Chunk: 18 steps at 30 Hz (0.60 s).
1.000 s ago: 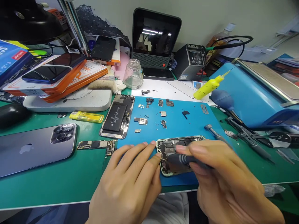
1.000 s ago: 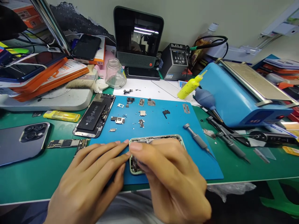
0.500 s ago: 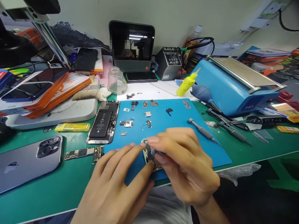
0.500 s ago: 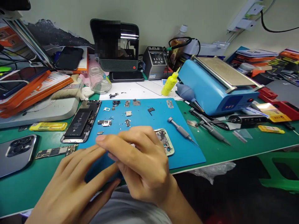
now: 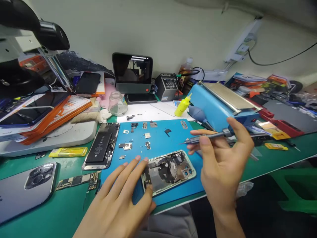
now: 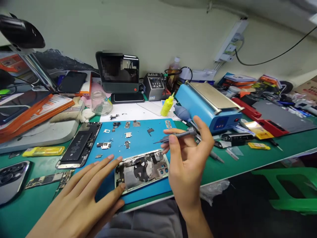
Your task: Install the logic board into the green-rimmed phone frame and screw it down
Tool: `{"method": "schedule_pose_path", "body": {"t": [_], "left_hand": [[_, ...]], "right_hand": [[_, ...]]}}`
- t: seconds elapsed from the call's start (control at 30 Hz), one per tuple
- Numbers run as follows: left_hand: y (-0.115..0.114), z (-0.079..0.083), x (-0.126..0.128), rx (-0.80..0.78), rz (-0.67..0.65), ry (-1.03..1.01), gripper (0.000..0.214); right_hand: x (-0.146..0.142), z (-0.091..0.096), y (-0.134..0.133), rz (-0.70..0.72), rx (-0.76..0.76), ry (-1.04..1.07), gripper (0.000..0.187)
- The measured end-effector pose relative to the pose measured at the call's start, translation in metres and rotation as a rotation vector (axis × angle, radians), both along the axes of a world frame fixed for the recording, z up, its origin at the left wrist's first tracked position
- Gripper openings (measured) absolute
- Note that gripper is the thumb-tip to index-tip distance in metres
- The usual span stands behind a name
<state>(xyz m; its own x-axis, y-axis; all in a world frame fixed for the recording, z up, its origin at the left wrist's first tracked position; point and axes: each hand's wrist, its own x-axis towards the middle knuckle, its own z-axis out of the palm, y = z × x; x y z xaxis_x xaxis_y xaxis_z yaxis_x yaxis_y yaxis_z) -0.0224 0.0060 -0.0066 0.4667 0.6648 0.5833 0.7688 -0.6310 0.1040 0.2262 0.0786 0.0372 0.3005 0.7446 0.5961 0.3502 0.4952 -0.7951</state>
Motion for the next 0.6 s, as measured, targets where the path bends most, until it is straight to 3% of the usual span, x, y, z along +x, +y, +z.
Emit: {"method": "schedule_pose_path", "body": {"t": [0.17, 0.37, 0.47, 0.6], "left_hand": [[0.008, -0.014, -0.008, 0.089, -0.026, 0.214, 0.014], [-0.003, -0.015, 0.013, 0.021, 0.107, 0.073, 0.015], [-0.01, -0.019, 0.017, 0.007, 0.172, 0.056, 0.018], [-0.011, -0.025, 0.001, 0.057, 0.104, 0.15, 0.03]], "right_hand": [[0.027, -0.005, 0.022, 0.012, -0.152, -0.138, 0.042], [0.021, -0.016, 0.023, 0.043, -0.244, -0.216, 0.039], [0.02, -0.015, 0.024, 0.056, -0.262, -0.188, 0.041], [0.012, -0.008, 0.011, 0.117, -0.254, -0.017, 0.05]]}}
